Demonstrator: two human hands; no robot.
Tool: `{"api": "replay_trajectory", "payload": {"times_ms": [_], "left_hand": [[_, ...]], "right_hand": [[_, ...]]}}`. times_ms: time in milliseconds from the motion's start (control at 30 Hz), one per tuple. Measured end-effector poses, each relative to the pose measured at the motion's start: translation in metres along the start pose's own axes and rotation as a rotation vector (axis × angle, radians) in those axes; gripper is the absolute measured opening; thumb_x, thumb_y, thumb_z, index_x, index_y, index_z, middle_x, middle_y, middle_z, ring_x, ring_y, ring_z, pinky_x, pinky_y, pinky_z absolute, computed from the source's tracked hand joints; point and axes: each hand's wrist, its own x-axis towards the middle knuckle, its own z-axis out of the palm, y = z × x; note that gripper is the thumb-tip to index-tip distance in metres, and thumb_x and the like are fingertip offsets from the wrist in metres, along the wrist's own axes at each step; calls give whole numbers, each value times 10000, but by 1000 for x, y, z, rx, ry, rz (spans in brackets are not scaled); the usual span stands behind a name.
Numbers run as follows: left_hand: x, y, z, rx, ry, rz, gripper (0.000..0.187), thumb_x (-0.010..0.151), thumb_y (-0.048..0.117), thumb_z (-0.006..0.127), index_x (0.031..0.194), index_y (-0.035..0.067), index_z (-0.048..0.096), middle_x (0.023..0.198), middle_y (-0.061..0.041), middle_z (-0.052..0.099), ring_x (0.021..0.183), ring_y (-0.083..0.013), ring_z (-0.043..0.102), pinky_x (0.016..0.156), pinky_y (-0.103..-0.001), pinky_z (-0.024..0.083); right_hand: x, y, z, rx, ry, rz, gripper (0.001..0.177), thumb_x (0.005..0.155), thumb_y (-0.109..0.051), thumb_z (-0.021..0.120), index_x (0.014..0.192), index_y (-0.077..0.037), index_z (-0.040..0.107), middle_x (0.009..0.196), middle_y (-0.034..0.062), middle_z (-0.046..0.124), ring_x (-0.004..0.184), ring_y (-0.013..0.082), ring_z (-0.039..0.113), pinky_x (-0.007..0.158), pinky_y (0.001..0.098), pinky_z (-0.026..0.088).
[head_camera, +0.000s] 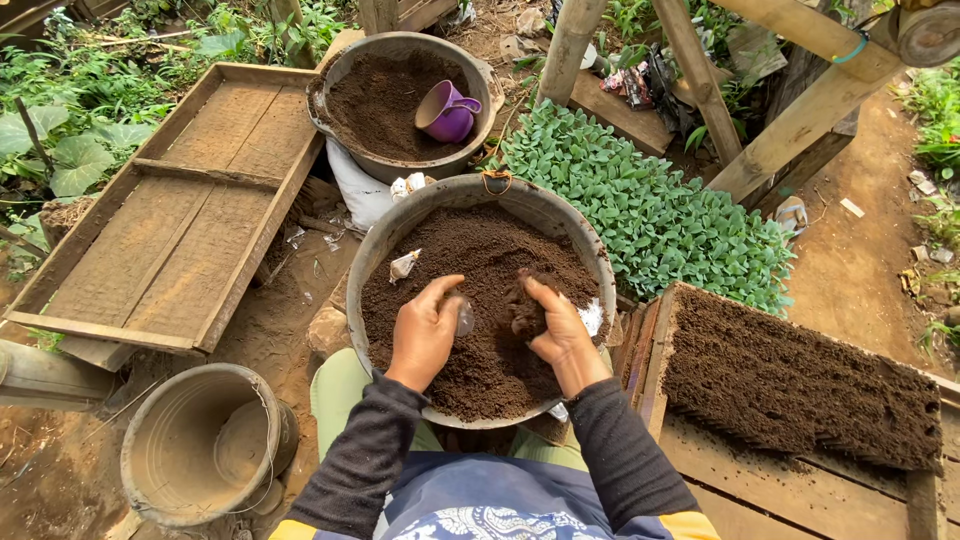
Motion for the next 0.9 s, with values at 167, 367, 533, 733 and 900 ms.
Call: {"api": "replay_trajectory", "payload": {"times_ms": [167, 367, 533, 733, 900], "left_hand": [[-1, 4, 27, 382, -113, 14, 148, 901, 100, 525, 1008, 137, 621, 850, -135, 691, 805, -311, 669, 722, -394, 528], [16, -50, 68, 446, -195, 118, 167, 820, 42, 506, 883, 40, 660, 709, -180, 660, 709, -366, 642, 629, -415, 544], [11, -36, 69, 291, -206, 76, 215, 776, -9, 528, 912, -120, 651, 897, -322, 641, 934, -467, 608, 817, -503, 510], [21, -56, 87, 170, -174, 68, 346, 745, -8, 564, 1047, -174, 593, 1030, -338, 607, 1067, -449, 555, 964, -494, 433], [18, -55, 86, 51, -196, 9, 354, 772, -8, 567, 1068, -203, 567, 1097, -360, 571, 1129, -440, 513, 973, -450, 429]], "right_hand": [[-34, -27, 58, 124, -56, -70, 277, 817, -324, 685, 1000, -121, 639, 920, 128, 615, 785, 289, 611, 603, 399, 565], [-18, -11, 66, 91, -38, -347, 186, 762, 12, 676, 928, -44, 613, 843, 209, 654, 713, 397, 666, 597, 533, 570], [0, -1, 32, 72, 20, -400, 214, 748, 71, 624, 940, -21, 599, 845, 215, 632, 743, 386, 661, 649, 525, 568], [-16, 7, 25, -5, 42, -432, 266, 727, 52, 587, 987, 10, 624, 892, 223, 634, 801, 348, 643, 704, 488, 557], [-90, -19, 73, -547, -76, -524, 225, 851, -15, 487, 1059, -15, 572, 994, 161, 586, 1009, 300, 552, 921, 490, 450]]}}
